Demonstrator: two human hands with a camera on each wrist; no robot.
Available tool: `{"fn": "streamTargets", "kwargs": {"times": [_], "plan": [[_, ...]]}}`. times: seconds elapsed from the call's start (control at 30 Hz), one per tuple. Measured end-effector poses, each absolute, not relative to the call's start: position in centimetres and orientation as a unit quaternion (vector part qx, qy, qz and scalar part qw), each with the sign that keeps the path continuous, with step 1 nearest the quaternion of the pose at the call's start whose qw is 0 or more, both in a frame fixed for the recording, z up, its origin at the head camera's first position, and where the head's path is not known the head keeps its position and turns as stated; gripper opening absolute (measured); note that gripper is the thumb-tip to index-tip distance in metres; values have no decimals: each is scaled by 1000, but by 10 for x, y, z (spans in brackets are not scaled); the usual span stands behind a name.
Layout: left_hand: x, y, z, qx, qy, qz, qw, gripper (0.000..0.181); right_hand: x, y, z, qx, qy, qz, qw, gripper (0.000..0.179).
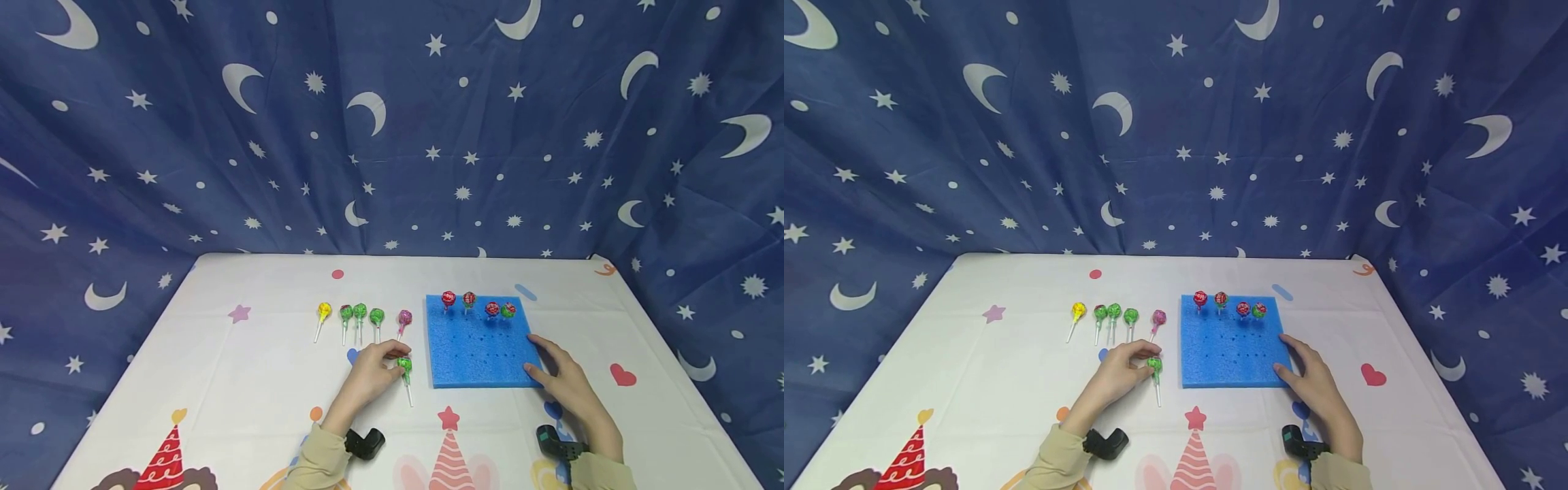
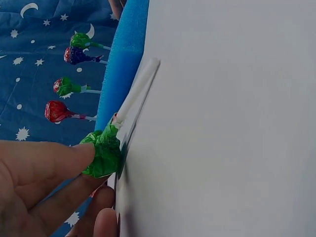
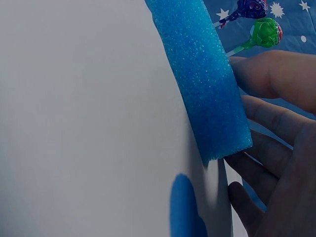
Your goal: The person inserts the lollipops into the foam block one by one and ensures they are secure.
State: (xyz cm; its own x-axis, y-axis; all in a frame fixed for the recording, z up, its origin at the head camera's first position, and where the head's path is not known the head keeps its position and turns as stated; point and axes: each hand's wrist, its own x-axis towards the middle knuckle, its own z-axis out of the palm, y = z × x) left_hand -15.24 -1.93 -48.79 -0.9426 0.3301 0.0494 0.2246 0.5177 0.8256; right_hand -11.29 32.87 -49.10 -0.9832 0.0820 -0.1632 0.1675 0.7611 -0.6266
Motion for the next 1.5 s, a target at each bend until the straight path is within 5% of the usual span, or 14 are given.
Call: {"fn": "streamTargets", "kwargs": {"times": [1.5], "plan": [[-159,15,-468,145,841,517,71,20,-113,329,-491,63,936,-340,60,69]]}}
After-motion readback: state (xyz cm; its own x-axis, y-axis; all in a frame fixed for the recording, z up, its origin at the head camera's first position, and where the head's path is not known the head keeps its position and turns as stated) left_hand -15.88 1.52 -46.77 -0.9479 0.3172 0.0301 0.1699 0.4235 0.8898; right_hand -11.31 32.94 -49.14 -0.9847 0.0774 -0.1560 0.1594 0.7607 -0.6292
